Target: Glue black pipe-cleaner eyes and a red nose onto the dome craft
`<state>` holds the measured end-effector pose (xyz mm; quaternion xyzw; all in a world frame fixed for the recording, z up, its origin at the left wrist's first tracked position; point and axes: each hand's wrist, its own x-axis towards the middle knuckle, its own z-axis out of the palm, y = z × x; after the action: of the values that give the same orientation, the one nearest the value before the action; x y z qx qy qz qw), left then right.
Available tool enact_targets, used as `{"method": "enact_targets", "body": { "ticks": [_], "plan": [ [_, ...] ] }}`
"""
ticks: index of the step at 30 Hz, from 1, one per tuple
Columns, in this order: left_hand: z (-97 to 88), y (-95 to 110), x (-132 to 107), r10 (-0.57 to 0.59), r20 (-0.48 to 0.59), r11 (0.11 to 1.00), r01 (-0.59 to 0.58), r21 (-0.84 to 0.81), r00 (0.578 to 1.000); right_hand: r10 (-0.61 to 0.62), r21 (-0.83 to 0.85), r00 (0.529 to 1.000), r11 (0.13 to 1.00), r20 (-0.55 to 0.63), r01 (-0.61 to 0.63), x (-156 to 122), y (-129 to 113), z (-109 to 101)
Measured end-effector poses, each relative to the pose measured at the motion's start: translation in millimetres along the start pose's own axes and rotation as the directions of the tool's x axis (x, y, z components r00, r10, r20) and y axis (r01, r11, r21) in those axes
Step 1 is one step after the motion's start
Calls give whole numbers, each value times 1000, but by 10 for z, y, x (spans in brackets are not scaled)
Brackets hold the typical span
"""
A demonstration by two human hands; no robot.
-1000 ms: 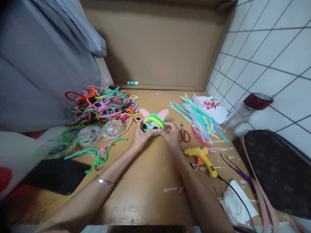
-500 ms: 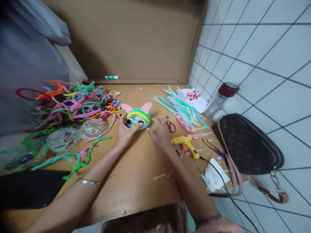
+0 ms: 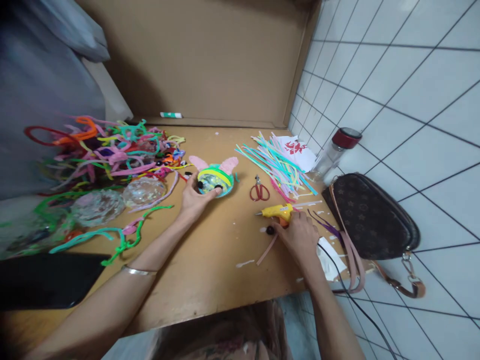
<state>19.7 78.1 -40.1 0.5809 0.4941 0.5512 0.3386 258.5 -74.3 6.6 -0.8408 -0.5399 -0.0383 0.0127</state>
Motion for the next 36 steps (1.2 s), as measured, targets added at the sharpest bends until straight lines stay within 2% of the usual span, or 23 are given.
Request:
{"method": "enact_targets", "body": {
  "ticks": [6, 8, 10, 14, 17, 19, 21, 24, 27, 36],
  "plan": [
    [-21, 64, -53, -44, 37, 999, 45, -10, 998, 107, 226, 994, 968, 36, -113, 88, 52, 93],
    [-17, 78, -45, -39, 50, 999, 40, -12, 998, 151, 313, 987, 941, -54, -127, 40, 62, 82],
    [-14, 93, -34, -37, 66, 999, 38, -15, 997, 211, 445, 959, 889, -188, -108, -17, 11, 10],
    [-24, 116, -30, -33, 74, 999, 34, 0, 997, 224, 588, 898, 807, -380, 47, 11, -313, -256],
    [-38, 104, -26, -32, 80, 999, 30, 20, 996, 101, 506, 832, 831, -546, 231, 223, -605, -380],
    [-45, 83, -14, -34, 77, 999, 32, 29, 996, 32, 444, 803, 846, -595, 296, 393, -740, -381],
    [-50, 59, 2, -24, 78, 1000, 22, 21, 997, -27, 412, 794, 844, -607, 344, 528, -813, -329],
    [-52, 28, 25, 11, 85, 1000, -11, -8, 996, -72, 407, 815, 839, -575, 362, 627, -834, -220],
    [-52, -6, 40, 28, 82, 1000, -27, -16, 996, -69, 405, 831, 849, -551, 339, 642, -807, -137],
    [-70, -72, 56, 7, 89, 1000, -5, -21, 996, -102, 383, 835, 854, -541, 352, 688, -795, -37]
  ]
}}
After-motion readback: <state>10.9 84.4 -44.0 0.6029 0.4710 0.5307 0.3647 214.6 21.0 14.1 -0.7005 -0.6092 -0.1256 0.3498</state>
